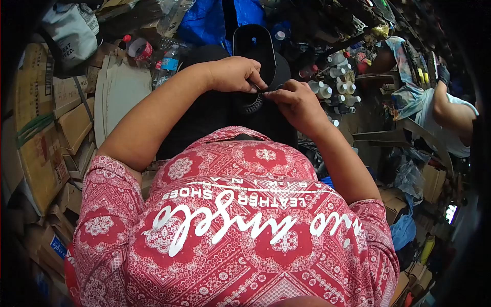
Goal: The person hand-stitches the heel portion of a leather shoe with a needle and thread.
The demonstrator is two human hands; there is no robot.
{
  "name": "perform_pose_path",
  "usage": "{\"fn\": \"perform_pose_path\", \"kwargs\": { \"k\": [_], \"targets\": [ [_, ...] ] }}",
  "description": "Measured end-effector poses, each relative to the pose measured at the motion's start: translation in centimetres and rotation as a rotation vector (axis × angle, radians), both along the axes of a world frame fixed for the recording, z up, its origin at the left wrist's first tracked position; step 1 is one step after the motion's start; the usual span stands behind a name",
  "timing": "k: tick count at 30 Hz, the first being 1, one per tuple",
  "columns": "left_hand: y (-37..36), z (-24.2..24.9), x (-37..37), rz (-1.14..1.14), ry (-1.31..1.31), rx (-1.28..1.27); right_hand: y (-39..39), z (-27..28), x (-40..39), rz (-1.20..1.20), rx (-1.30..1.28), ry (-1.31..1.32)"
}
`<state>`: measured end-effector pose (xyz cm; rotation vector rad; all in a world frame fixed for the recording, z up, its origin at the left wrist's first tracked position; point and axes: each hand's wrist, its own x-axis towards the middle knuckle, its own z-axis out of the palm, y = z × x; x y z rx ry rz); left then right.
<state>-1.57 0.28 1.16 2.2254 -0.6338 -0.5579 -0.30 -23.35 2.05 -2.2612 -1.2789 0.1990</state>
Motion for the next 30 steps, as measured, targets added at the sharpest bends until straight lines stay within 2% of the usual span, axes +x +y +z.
{"fn": "perform_pose_path", "kwargs": {
  "k": [6,8,12,14,15,17,18,19,21,22,23,24,25,27,28,29,30],
  "targets": [
    [-0.2,-0.4,0.0,-0.017,-0.037,-0.001,1.6,2.9,-0.7,0.084,-0.222,-0.237],
    [-0.3,-0.8,0.2,0.008,-0.204,-0.028,2.2,3.1,-0.4,0.153,-0.305,-0.337],
    [-0.6,-1.6,0.7,0.074,-0.221,-0.066,2.6,1.7,0.1,0.132,-0.28,-0.283],
    [-0.6,-1.8,0.8,0.14,-0.199,-0.117,2.6,-0.1,0.4,0.034,-0.179,-0.063],
    [-0.6,-1.6,0.4,0.142,-0.203,-0.117,2.4,-0.4,0.6,0.037,-0.179,-0.067],
    [-0.8,-1.0,-1.7,0.439,-0.461,-0.087,1.6,-0.6,1.0,-0.029,-0.02,0.039],
    [-1.0,-0.6,-3.1,0.494,-0.5,-0.046,1.3,0.0,0.9,-0.066,-0.001,0.156],
    [-0.9,-0.4,-4.6,0.497,-0.501,-0.047,0.8,0.1,0.8,-0.063,-0.003,0.154],
    [-0.3,-0.2,-7.5,0.509,-0.334,-0.031,-0.6,0.2,0.7,-0.339,0.098,0.864],
    [0.5,0.4,-8.6,0.522,-0.324,-0.036,-1.9,1.0,1.2,-0.317,0.141,0.959],
    [1.6,1.6,-9.4,0.435,-0.215,0.044,-3.8,-0.2,1.8,-0.293,0.404,1.214],
    [2.7,2.1,-10.2,0.346,-0.108,0.119,-5.1,-0.5,2.3,-0.174,0.666,1.356],
    [4.2,1.6,-10.7,0.368,-0.153,0.044,-6.2,-0.5,2.7,-0.05,0.931,1.485],
    [7.5,2.7,-10.3,0.483,0.117,0.199,-8.0,-0.7,4.2,-0.11,0.922,1.391],
    [8.4,2.1,-9.6,0.491,0.114,0.195,-7.9,-0.8,4.2,-0.255,0.759,1.185],
    [9.1,1.3,-8.7,0.611,-0.028,0.132,-7.5,-0.9,3.9,-0.441,0.46,0.934],
    [9.5,0.9,-8.4,0.73,-0.171,0.068,-6.6,-1.0,3.4,-0.402,0.296,0.828]
  ]
}}
